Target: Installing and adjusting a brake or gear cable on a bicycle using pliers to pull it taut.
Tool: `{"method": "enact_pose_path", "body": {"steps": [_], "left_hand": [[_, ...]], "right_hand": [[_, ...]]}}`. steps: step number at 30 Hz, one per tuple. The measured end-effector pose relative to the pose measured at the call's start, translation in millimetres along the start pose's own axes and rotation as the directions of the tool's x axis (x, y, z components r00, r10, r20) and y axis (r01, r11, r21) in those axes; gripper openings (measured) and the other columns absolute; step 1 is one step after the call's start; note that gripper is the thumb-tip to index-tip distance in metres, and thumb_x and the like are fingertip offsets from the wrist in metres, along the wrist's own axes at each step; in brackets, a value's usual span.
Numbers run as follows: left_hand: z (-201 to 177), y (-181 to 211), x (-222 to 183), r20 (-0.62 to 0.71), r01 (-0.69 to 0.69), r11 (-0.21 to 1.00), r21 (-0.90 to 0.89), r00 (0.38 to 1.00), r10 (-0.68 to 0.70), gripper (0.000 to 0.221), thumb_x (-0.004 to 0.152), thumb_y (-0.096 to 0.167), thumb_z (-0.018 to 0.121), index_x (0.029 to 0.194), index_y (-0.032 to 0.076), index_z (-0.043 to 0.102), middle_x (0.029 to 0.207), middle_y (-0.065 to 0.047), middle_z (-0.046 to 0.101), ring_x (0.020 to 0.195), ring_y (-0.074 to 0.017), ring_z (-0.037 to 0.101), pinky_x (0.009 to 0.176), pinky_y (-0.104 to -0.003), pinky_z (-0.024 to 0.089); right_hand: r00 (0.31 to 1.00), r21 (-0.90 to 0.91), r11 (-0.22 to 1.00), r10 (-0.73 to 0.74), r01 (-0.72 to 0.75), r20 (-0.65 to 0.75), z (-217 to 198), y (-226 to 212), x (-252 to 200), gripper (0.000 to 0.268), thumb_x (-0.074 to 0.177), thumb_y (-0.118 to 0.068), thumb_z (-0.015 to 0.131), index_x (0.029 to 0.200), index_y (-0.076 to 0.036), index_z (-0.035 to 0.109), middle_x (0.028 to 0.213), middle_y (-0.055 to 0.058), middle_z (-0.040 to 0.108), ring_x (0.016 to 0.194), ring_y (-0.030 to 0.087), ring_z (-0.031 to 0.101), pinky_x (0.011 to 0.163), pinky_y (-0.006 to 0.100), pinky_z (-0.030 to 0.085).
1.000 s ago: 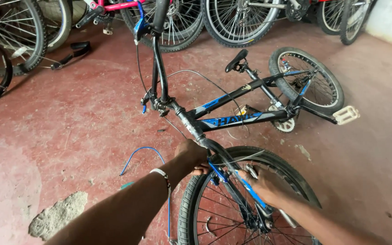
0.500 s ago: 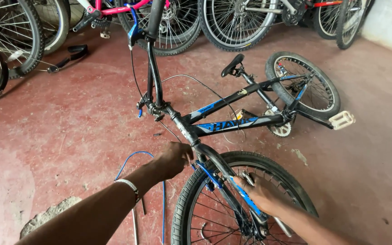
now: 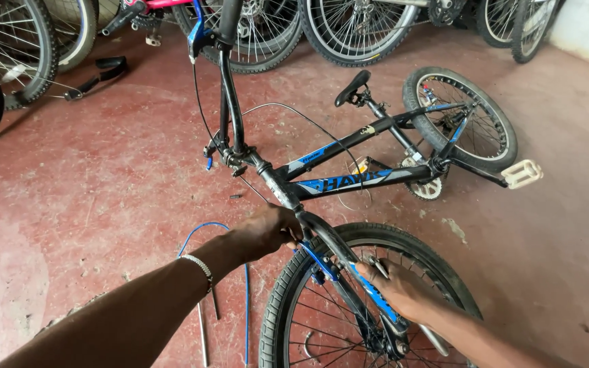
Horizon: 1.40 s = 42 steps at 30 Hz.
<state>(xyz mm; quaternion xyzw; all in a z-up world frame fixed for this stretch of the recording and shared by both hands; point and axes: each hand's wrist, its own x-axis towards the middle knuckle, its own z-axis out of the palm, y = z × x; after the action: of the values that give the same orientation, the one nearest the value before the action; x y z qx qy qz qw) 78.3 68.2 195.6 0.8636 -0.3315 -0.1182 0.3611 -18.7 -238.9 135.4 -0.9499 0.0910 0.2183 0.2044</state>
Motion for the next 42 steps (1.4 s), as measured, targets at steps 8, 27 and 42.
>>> {"method": "enact_pose_path", "body": {"steps": [8,27,42], "left_hand": [[9,7,4,-0.072,0.013,0.998,0.057,0.997,-0.009,0.019,0.092,-0.002,0.061,0.09,0.009,0.076,0.099,-0.004,0.077,0.085,-0.0166,0.076,0.071,-0.026,0.066],[6,-17,36,0.147,0.348,0.912,-0.217,0.935,-0.321,0.028,0.086,-0.007,0.062,0.101,0.005,0.082,0.086,-0.007,0.079,0.066,-0.0191,0.073,0.062,-0.03,0.062],[10,-27,54,0.23,0.337,0.929,-0.153,0.926,-0.298,0.018,0.075,0.003,0.086,0.092,0.01,0.082,0.074,-0.016,0.077,0.066,-0.025,0.078,0.064,-0.031,0.067]], "right_hand": [[0.933,-0.493,0.801,-0.352,0.34,0.072,21,34,34,0.075,0.106,-0.011,0.048,0.165,-0.046,0.015,0.078,-0.004,0.036,0.051,0.005,0.041,0.038,0.021,0.041],[0.998,0.003,1.0,0.029,-0.029,-0.059,-9,-24,-16,0.075,0.09,-0.078,0.031,0.121,-0.015,0.057,0.063,-0.004,0.054,0.048,0.01,0.055,0.044,0.028,0.043],[0.946,0.474,0.856,-0.051,0.206,-0.319,-44,-103,-22,0.032,0.085,-0.042,0.075,0.089,-0.01,0.07,0.061,0.011,0.073,0.053,0.023,0.068,0.046,0.03,0.048]]}}
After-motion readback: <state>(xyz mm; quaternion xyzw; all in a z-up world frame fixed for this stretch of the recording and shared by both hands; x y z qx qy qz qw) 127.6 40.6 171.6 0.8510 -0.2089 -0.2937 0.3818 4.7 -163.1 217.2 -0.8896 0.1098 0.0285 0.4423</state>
